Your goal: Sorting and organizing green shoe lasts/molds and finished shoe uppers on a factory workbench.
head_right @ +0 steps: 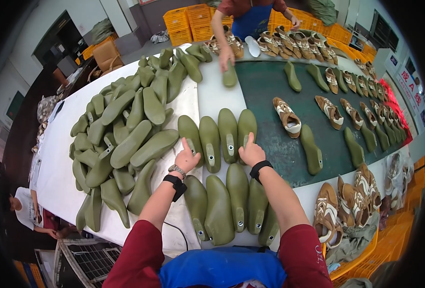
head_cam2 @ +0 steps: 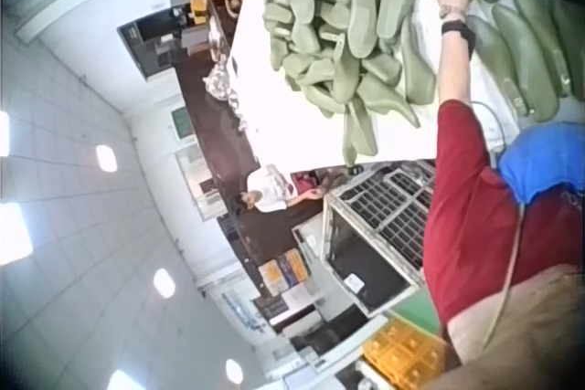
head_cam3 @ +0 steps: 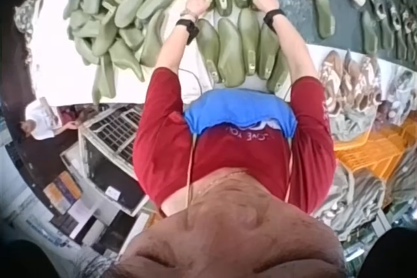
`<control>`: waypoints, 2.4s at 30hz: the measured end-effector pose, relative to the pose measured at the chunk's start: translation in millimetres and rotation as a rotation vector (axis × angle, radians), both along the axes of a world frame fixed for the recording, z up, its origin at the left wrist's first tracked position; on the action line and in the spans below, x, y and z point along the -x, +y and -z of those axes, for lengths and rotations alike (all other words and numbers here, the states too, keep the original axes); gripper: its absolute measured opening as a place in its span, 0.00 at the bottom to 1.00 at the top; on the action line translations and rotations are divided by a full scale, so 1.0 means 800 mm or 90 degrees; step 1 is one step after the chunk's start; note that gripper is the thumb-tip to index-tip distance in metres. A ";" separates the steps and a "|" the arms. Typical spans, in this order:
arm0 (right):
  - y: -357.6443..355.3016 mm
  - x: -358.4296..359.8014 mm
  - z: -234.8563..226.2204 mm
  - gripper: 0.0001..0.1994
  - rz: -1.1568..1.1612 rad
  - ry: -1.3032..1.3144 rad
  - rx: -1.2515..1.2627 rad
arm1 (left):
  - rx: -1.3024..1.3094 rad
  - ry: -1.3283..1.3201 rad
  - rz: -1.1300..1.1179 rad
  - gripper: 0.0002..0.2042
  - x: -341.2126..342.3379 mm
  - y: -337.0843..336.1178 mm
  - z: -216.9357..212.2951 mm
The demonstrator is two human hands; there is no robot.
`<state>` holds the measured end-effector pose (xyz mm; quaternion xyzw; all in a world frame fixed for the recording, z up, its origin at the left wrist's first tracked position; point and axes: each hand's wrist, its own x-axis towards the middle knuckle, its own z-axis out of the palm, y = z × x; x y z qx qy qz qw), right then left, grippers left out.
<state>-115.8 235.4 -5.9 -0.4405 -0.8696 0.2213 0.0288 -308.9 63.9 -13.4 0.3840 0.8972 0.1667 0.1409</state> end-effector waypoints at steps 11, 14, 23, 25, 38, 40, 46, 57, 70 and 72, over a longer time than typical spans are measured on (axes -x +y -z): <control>0.008 -0.003 0.007 0.36 0.021 0.000 -0.005 | 0.117 0.163 -0.094 0.49 0.011 -0.269 -0.033; 0.009 -0.002 0.012 0.36 0.019 0.021 -0.032 | 0.215 0.238 -0.116 0.54 -0.007 -0.313 -0.008; 0.009 -0.004 0.008 0.36 0.024 0.024 0.003 | 0.047 -0.071 -0.133 0.57 -0.021 -0.317 -0.025; 0.004 0.003 0.005 0.35 0.011 0.027 -0.009 | -0.144 -0.428 -0.131 0.52 -0.045 -0.333 0.010; 0.011 -0.004 0.010 0.35 0.030 0.005 -0.031 | -0.201 0.409 -0.459 0.37 0.068 -0.407 0.002; 0.005 -0.002 0.005 0.35 0.021 0.010 -0.023 | -0.226 0.284 -0.523 0.36 0.117 -0.423 0.003; -0.001 0.009 0.005 0.35 0.003 0.014 -0.026 | -0.205 0.052 -0.720 0.30 0.199 -0.470 0.022; 0.012 -0.001 0.015 0.35 0.014 0.007 -0.027 | -0.259 0.025 -0.002 0.13 -0.102 -0.349 -0.155; 0.012 -0.002 0.010 0.35 0.016 0.009 -0.023 | -0.310 -0.573 -0.293 0.28 -0.165 -0.388 -0.009; 0.011 -0.001 0.005 0.35 0.023 0.007 -0.015 | -0.297 -0.448 -0.265 0.28 -0.138 -0.388 -0.006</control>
